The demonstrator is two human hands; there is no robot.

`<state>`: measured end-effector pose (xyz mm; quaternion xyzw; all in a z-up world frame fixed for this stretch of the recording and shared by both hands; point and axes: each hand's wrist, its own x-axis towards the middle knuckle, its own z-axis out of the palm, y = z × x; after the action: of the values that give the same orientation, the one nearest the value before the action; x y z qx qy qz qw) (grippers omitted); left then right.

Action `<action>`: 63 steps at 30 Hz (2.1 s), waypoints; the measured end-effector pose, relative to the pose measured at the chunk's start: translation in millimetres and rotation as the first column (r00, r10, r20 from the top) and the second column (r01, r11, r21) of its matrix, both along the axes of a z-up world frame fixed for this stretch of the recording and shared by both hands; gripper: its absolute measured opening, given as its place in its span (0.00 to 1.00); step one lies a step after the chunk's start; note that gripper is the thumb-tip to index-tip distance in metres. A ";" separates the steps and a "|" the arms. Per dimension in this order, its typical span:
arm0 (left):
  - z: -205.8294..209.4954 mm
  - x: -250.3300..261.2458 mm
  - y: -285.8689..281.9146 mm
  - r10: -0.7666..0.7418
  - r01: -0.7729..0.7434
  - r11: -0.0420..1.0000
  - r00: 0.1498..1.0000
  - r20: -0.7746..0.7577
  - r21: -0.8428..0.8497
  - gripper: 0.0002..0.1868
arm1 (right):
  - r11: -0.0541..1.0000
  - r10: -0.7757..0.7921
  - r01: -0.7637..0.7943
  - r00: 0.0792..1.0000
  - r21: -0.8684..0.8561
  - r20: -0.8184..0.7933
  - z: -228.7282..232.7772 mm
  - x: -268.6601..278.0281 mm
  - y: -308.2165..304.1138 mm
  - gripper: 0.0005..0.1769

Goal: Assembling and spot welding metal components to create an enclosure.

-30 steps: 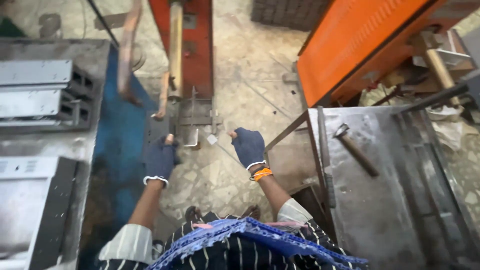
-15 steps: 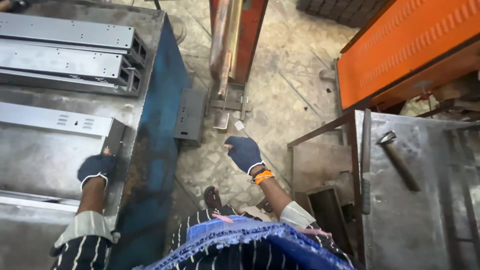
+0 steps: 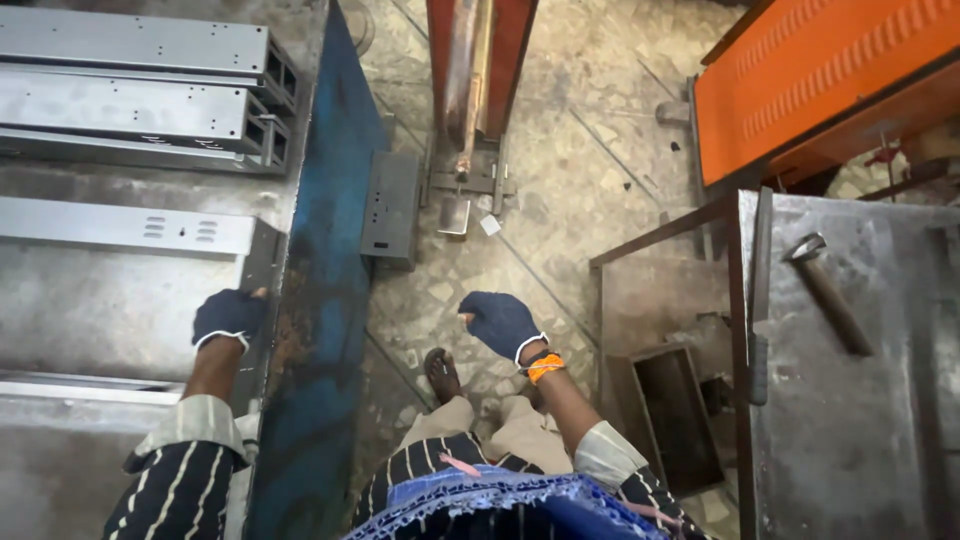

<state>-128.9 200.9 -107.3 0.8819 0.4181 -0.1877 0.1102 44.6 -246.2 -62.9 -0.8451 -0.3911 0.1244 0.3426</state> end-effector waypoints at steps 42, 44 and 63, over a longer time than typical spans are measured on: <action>193.5 144.7 -404.1 0.563 0.327 0.382 0.660 0.498 -0.864 0.16 | 0.765 0.150 0.398 0.654 0.506 -0.741 173.5 46.2 -137.8 0.42; 182.7 146.7 -421.4 0.578 0.356 0.344 0.649 0.495 -0.869 0.16 | 0.791 0.104 0.420 0.625 0.445 -0.774 165.2 50.9 -159.2 0.40; 105.8 51.7 -337.5 0.923 0.064 0.227 0.305 0.235 -0.972 0.14 | 0.952 0.134 0.095 0.724 0.290 -0.677 230.8 34.0 -142.8 0.36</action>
<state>-77.3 -136.6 -1.5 0.4358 0.4151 0.1264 0.7885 78.6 -389.0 167.9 -0.6705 -0.2590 0.3715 0.5877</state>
